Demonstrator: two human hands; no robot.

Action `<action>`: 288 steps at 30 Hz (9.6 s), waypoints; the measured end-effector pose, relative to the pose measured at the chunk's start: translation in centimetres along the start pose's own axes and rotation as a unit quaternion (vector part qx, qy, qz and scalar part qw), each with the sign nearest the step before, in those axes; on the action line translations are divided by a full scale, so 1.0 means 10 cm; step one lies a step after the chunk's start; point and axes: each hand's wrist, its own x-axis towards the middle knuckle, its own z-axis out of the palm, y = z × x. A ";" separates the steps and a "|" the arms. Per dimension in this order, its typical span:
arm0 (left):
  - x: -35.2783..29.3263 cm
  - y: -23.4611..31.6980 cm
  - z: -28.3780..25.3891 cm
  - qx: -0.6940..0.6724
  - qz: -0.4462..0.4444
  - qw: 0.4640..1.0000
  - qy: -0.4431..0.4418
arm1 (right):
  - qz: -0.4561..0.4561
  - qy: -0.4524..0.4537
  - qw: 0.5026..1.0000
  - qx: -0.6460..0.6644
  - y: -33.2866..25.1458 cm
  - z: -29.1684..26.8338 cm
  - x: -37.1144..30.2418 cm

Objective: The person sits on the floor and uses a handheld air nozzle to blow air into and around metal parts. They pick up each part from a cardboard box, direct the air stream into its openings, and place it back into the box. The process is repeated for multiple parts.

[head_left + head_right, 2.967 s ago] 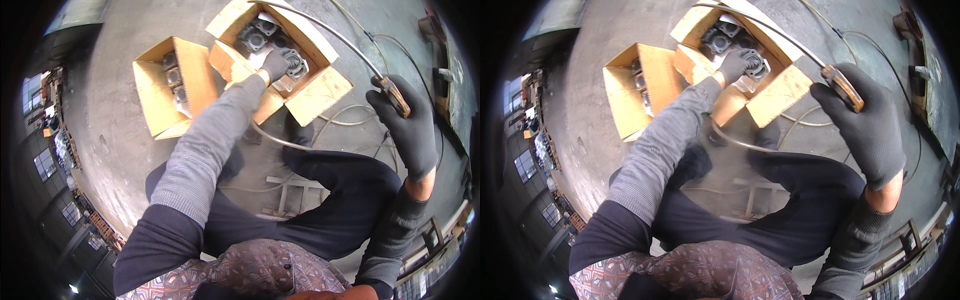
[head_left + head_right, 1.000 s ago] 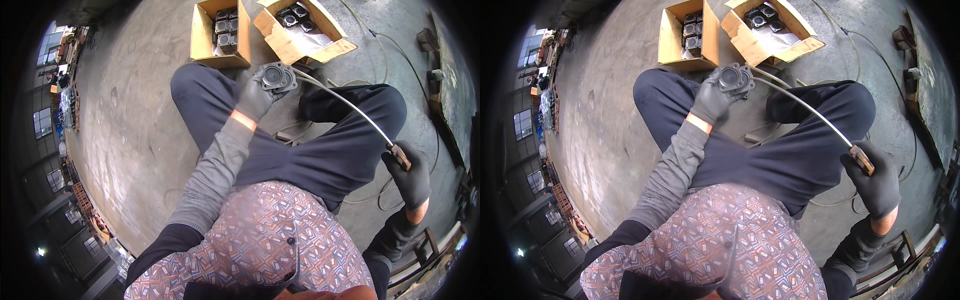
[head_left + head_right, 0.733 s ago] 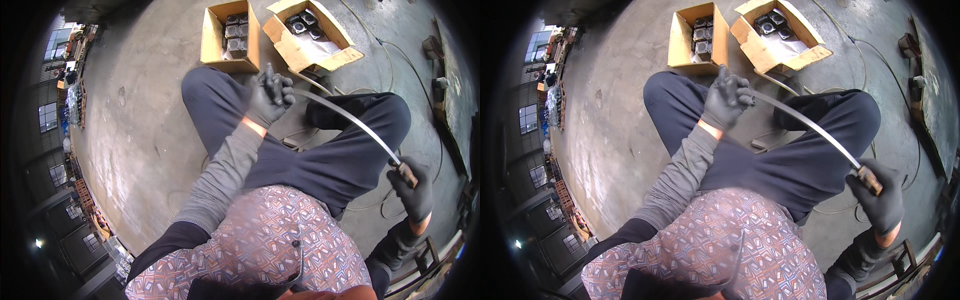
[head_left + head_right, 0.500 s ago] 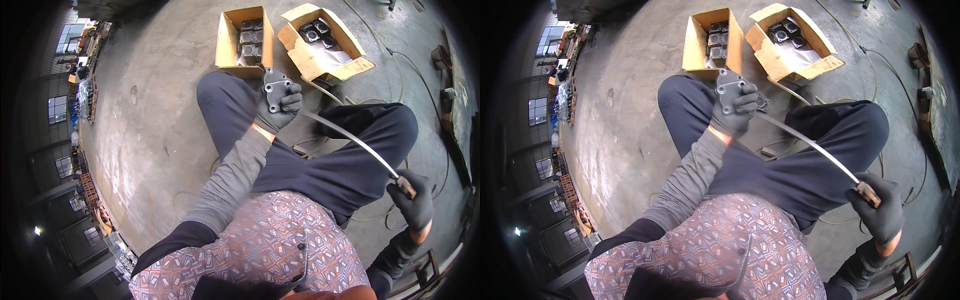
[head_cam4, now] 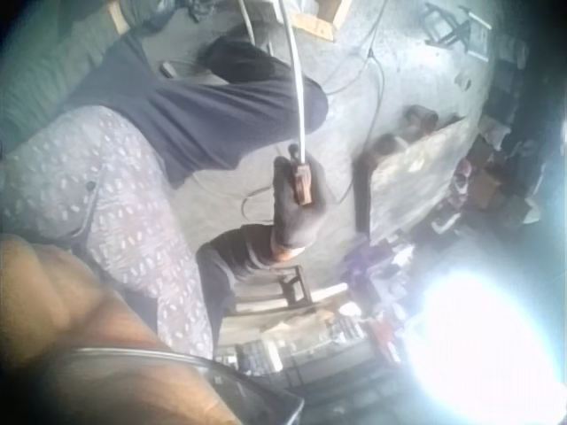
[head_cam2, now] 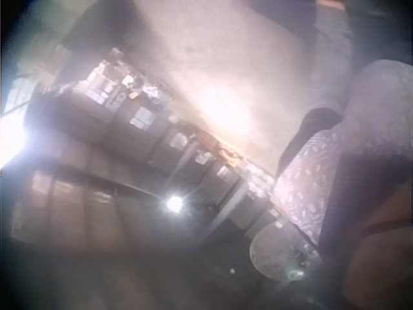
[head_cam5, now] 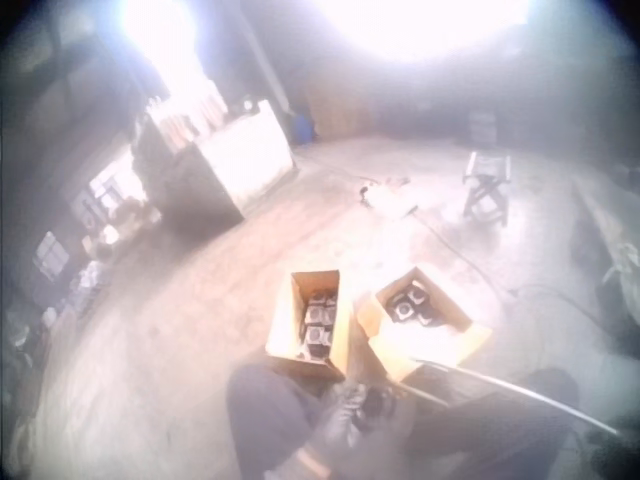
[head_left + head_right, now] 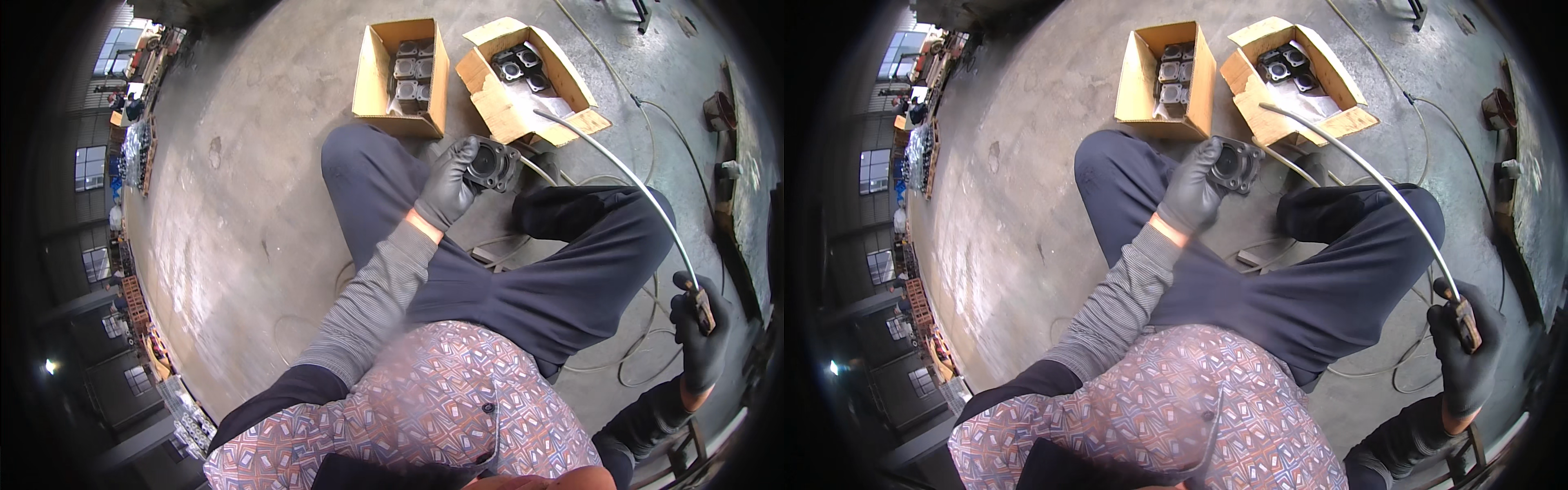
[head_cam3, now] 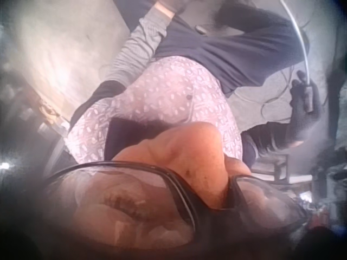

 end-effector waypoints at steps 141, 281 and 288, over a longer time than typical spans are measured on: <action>2.07 1.08 -2.94 0.831 -0.112 0.522 0.155 | -0.042 -0.202 0.977 -0.053 -0.93 1.44 3.50; 0.07 0.75 -0.32 0.013 -0.069 0.991 0.116 | -0.130 -0.106 0.986 -0.004 -0.25 0.08 1.13; 0.02 1.12 -0.30 0.229 -0.051 0.962 0.137 | -0.067 -0.055 0.996 0.038 -0.30 0.14 1.30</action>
